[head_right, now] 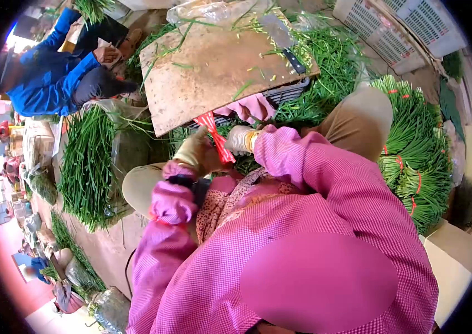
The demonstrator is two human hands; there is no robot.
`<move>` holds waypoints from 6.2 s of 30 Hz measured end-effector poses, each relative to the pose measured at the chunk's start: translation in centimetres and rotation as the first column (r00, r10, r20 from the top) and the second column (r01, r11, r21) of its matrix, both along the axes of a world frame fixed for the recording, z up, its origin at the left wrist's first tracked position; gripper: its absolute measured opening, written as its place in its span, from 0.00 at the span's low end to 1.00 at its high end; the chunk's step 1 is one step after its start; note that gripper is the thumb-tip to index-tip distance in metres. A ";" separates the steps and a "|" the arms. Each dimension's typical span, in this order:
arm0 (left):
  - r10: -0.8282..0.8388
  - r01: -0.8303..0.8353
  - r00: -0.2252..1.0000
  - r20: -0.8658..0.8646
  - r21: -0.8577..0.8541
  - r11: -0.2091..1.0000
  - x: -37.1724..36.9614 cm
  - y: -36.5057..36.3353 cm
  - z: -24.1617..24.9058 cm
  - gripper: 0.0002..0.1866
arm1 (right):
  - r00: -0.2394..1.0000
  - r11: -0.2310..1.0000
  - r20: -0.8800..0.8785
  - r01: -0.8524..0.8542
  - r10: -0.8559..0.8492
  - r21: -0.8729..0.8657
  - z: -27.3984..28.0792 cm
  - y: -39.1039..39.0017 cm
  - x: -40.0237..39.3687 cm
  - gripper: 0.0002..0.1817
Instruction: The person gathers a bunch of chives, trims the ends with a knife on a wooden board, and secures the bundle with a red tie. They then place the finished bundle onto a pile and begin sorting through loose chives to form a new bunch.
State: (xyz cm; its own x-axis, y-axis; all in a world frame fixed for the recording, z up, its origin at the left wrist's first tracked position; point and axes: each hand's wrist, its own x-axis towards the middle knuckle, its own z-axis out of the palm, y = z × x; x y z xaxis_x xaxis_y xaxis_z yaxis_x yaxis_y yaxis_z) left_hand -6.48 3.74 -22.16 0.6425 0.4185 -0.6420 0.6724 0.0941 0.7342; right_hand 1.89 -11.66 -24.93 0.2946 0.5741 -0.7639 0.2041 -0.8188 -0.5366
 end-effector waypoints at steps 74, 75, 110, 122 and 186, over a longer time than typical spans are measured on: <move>0.193 0.425 0.830 -0.523 0.818 0.388 -3.3 46.2 9.5 0.21 | 0.830 0.840 -0.553 0.346 -0.066 0.419 8.6 45.2 3.4 0.13; 0.198 0.412 0.839 -0.507 0.830 0.377 -3.8 46.1 9.6 0.22 | 0.761 0.847 -0.637 0.416 -0.124 0.332 8.0 46.4 3.0 0.13; 0.008 0.609 0.675 -0.738 0.562 0.560 4.9 59.3 3.7 0.47 | 0.450 0.704 -0.787 0.710 -0.422 0.029 2.4 54.2 7.0 0.43; -0.247 0.227 0.969 -0.010 0.435 0.871 -0.3 51.7 11.9 0.39 | 0.697 0.812 -0.629 0.557 -0.344 0.173 5.2 51.9 5.3 0.41; -0.171 0.062 0.979 -0.113 0.959 -0.277 -4.5 37.5 15.0 0.30 | 0.717 0.371 -0.533 0.693 -0.449 0.619 7.4 53.0 1.8 0.31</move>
State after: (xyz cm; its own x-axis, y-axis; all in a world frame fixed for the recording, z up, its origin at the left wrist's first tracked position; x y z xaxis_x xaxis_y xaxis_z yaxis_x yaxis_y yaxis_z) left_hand -10.96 41.28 -7.15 0.7802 0.3813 0.4959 0.5207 -0.8352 -0.1769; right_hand 3.70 41.34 -17.54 0.6701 0.7014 -0.2429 -0.3780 0.0409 -0.9249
